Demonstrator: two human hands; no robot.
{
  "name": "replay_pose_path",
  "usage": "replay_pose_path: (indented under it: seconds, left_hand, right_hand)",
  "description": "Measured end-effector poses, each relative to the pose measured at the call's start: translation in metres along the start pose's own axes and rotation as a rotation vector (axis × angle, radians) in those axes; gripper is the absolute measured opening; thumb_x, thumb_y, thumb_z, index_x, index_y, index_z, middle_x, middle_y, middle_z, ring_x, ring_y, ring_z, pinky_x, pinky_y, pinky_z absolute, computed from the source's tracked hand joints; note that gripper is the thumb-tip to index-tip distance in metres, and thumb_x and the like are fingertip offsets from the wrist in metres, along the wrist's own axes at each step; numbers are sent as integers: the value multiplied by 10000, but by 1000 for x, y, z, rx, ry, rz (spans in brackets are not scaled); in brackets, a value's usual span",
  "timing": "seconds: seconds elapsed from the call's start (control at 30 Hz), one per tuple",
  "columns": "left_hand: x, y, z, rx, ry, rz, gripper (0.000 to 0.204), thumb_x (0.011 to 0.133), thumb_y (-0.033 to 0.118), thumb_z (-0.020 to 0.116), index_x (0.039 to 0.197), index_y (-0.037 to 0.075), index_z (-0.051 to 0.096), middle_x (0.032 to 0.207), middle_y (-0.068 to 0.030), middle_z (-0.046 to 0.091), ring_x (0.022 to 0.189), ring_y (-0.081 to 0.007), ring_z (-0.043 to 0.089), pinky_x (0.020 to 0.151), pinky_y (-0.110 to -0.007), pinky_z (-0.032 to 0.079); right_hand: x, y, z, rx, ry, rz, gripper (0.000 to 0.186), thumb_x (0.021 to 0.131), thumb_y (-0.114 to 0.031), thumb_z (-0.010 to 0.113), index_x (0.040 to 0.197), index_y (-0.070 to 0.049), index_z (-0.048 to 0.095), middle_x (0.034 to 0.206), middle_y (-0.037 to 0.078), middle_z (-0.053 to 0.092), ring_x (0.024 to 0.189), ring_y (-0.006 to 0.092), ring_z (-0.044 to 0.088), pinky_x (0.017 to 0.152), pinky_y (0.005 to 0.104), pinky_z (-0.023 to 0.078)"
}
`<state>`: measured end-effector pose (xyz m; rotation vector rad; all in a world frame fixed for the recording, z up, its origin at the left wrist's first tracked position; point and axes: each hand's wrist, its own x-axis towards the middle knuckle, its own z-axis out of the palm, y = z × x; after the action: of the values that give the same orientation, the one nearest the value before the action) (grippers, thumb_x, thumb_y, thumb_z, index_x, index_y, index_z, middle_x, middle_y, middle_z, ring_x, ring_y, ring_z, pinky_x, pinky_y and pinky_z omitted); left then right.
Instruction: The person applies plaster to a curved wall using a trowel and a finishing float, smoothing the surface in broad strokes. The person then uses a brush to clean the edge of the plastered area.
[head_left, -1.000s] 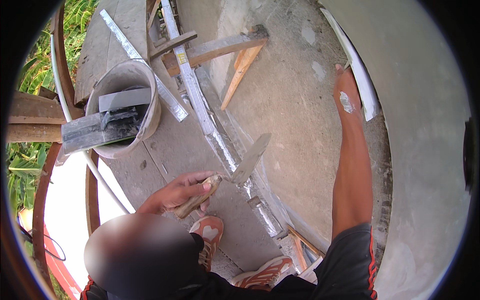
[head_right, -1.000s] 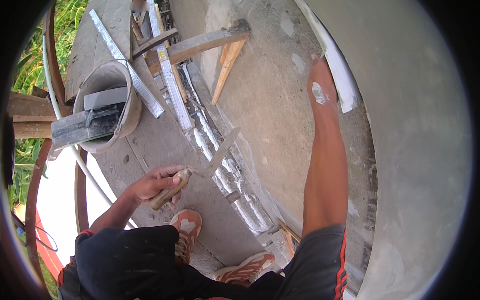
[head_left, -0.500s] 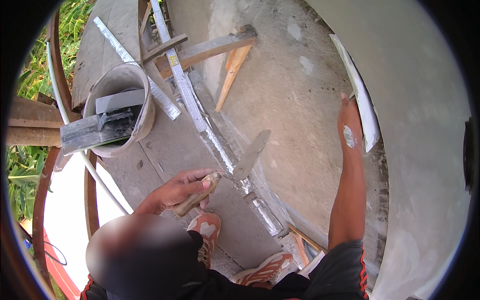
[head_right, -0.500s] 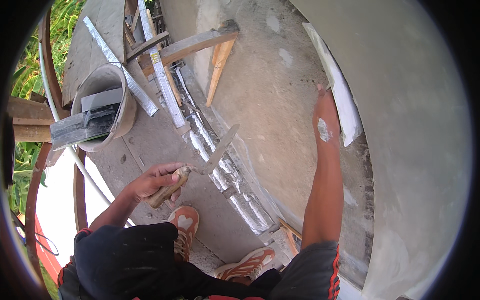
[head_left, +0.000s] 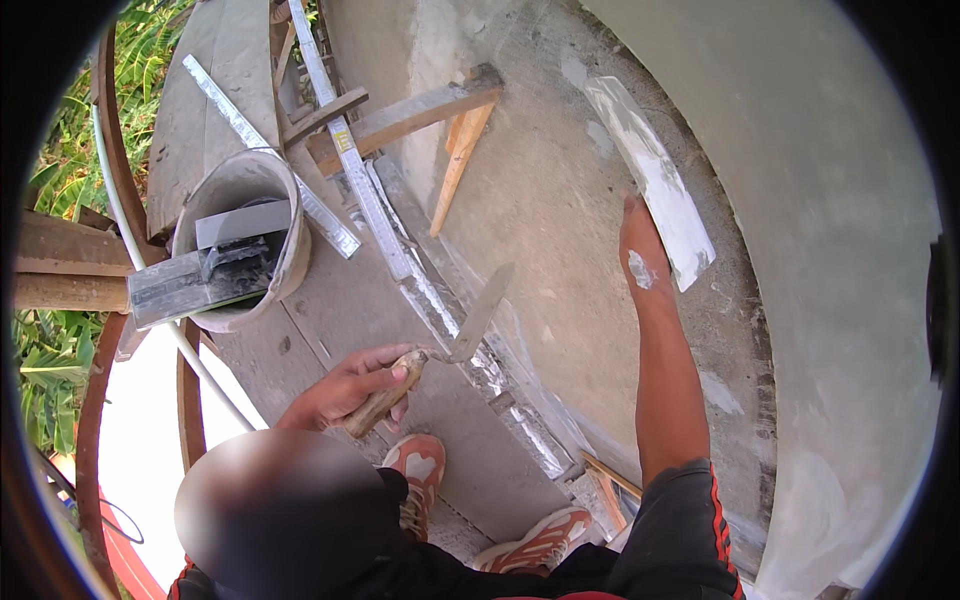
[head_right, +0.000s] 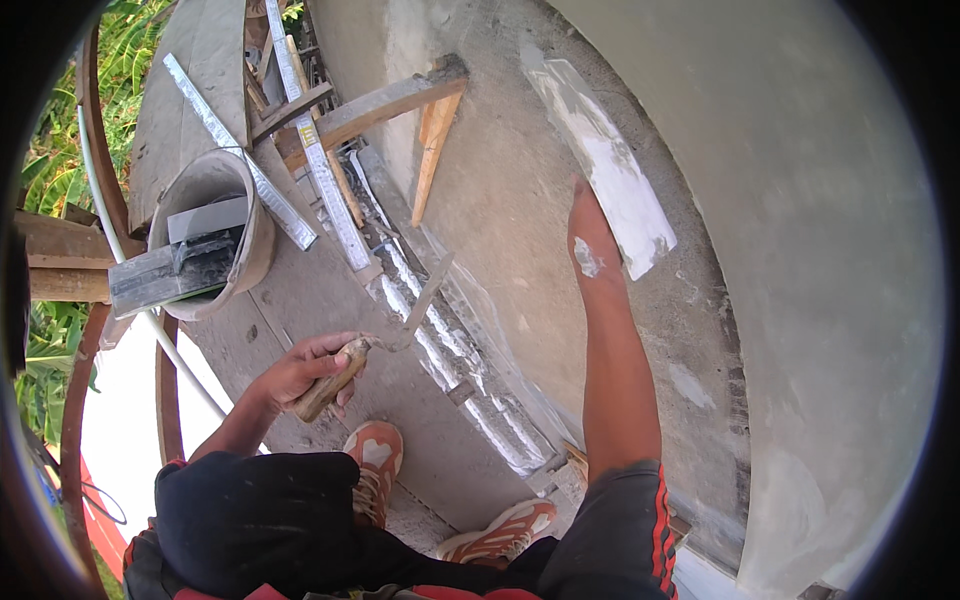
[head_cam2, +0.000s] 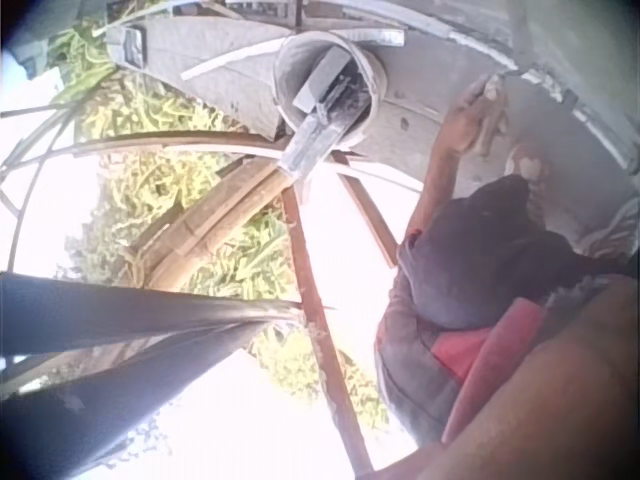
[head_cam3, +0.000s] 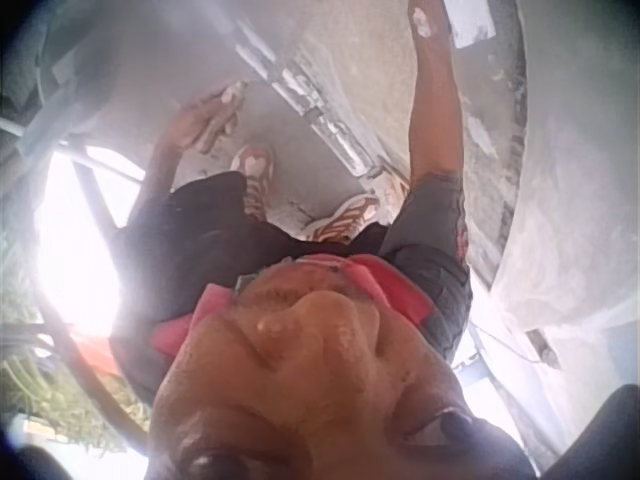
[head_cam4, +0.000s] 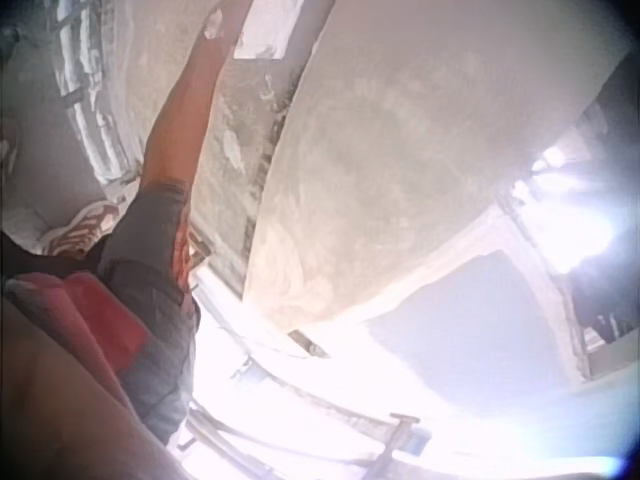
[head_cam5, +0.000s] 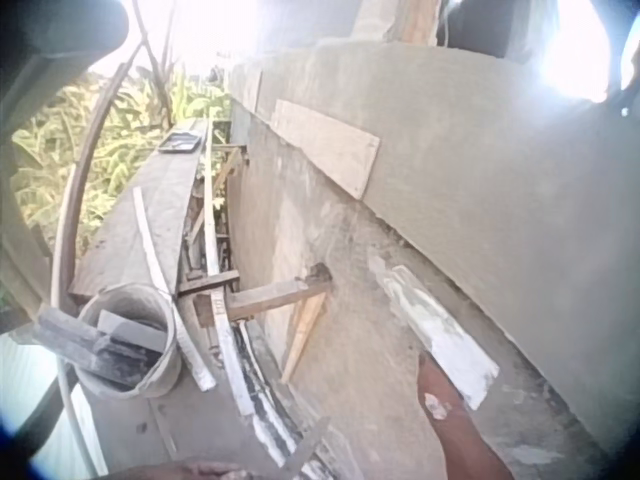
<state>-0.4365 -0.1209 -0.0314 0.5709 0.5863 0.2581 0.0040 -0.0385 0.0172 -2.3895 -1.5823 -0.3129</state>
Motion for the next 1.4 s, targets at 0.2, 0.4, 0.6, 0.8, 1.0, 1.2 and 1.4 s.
replay_pose_path:
  seconds: [0.2, 0.4, 0.6, 0.8, 1.0, 1.2, 1.4]
  left_hand:
    - [-9, 1, -5, -21, 59, 29, 620, 1080, 316, 627, 1571, -2, 424, 1021, -86, 605, 794, -183, 696, 645, -366, 676]
    - [-10, 1, -9, -26, 75, 38, 610, 1084, 310, 620, 1570, -4, 426, 1003, -90, 612, 783, -182, 690, 641, -371, 671]
    - [-7, 1, -11, -30, 62, 9, 622, 1078, 307, 633, 1566, -19, 426, 1002, -93, 616, 786, -182, 690, 639, -370, 664]
    - [-4, 0, -9, -17, 55, 4, 627, 1078, 307, 634, 1565, -27, 423, 1015, -89, 603, 789, -182, 690, 642, -370, 659]
    - [-3, -1, -4, -12, 21, 14, 624, 1080, 305, 630, 1572, -16, 420, 1038, -86, 595, 795, -185, 694, 646, -372, 663]
    - [-3, -3, 1, -21, -7, 9, 618, 1082, 306, 624, 1576, -3, 417, 1049, -89, 597, 809, -189, 703, 655, -382, 676]
    - [1, -4, 9, -19, -36, 4, 616, 1081, 304, 627, 1575, 2, 418, 1055, -88, 596, 815, -187, 704, 653, -383, 679]
  right_hand:
    - [101, -66, 27, -156, 183, -303, 430, 1104, -326, 559, 1283, 58, 636, 1203, 271, 711, 1111, 430, 706, 975, 518, 533]
    - [143, -79, 21, -116, 13, -212, 447, 1104, -341, 555, 1267, 65, 645, 1197, 285, 712, 1121, 437, 704, 990, 519, 537]
    - [158, -78, 26, -189, 118, -260, 429, 1097, -347, 567, 1212, 52, 672, 1124, 268, 728, 1060, 424, 722, 939, 505, 557]
    - [146, -62, 25, -194, 212, -220, 417, 1089, -372, 586, 1083, 25, 715, 946, 217, 764, 885, 380, 770, 783, 469, 603]
    - [114, -43, 6, -265, 106, -157, 426, 1107, -364, 556, 1115, 33, 708, 949, 202, 769, 873, 371, 771, 770, 458, 603]
    - [78, -22, -19, -226, -1, -37, 487, 1123, -383, 523, 1157, 70, 699, 926, 213, 763, 837, 360, 766, 775, 456, 601]
    - [39, 4, -41, -283, -42, 42, 523, 1128, -406, 516, 1145, 81, 705, 861, 216, 742, 726, 302, 749, 717, 426, 600]
